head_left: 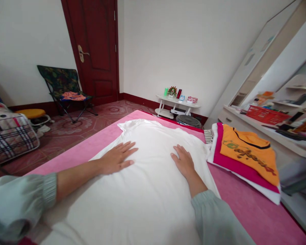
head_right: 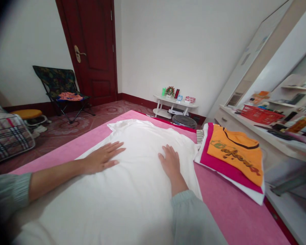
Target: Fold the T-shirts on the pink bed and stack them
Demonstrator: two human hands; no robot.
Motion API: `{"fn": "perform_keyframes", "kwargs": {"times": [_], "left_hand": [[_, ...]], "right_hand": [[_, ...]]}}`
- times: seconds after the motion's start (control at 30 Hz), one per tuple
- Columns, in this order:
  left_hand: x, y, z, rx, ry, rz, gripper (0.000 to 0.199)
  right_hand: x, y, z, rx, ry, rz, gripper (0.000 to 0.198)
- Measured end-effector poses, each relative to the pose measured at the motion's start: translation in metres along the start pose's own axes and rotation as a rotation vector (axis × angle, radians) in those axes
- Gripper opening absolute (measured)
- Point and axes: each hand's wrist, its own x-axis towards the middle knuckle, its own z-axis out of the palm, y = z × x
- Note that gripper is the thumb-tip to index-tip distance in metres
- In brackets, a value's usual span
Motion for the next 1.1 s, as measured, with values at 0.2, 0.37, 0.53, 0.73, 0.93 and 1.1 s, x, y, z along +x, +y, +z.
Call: {"fn": "perform_keyframes", "kwargs": {"times": [0.2, 0.37, 0.53, 0.73, 0.93, 1.1], "left_hand": [[-0.058, 0.021, -0.003, -0.012, -0.022, 0.037, 0.068], [-0.045, -0.010, -0.008, 0.077, 0.012, -0.218, 0.064], [0.005, 0.016, -0.020, 0.267, 0.013, -0.288, 0.040], [0.095, 0.061, -0.001, -0.018, 0.000, -0.027, 0.061], [0.168, 0.037, 0.029, -0.026, 0.036, -0.197, 0.073], [0.197, 0.021, 0.035, -0.018, 0.071, -0.230, 0.072]], "right_hand": [[-0.001, -0.001, 0.000, 0.009, 0.011, 0.001, 0.046], [-0.002, -0.003, -0.001, 0.005, 0.005, 0.010, 0.046], [-0.003, -0.004, -0.003, 0.006, 0.008, 0.004, 0.046], [-0.004, -0.005, -0.005, 0.007, 0.007, -0.004, 0.046], [0.007, -0.010, -0.003, -0.115, -0.048, 0.059, 0.051], [0.034, -0.006, -0.001, -0.207, -0.123, 0.059, 0.058]]}}
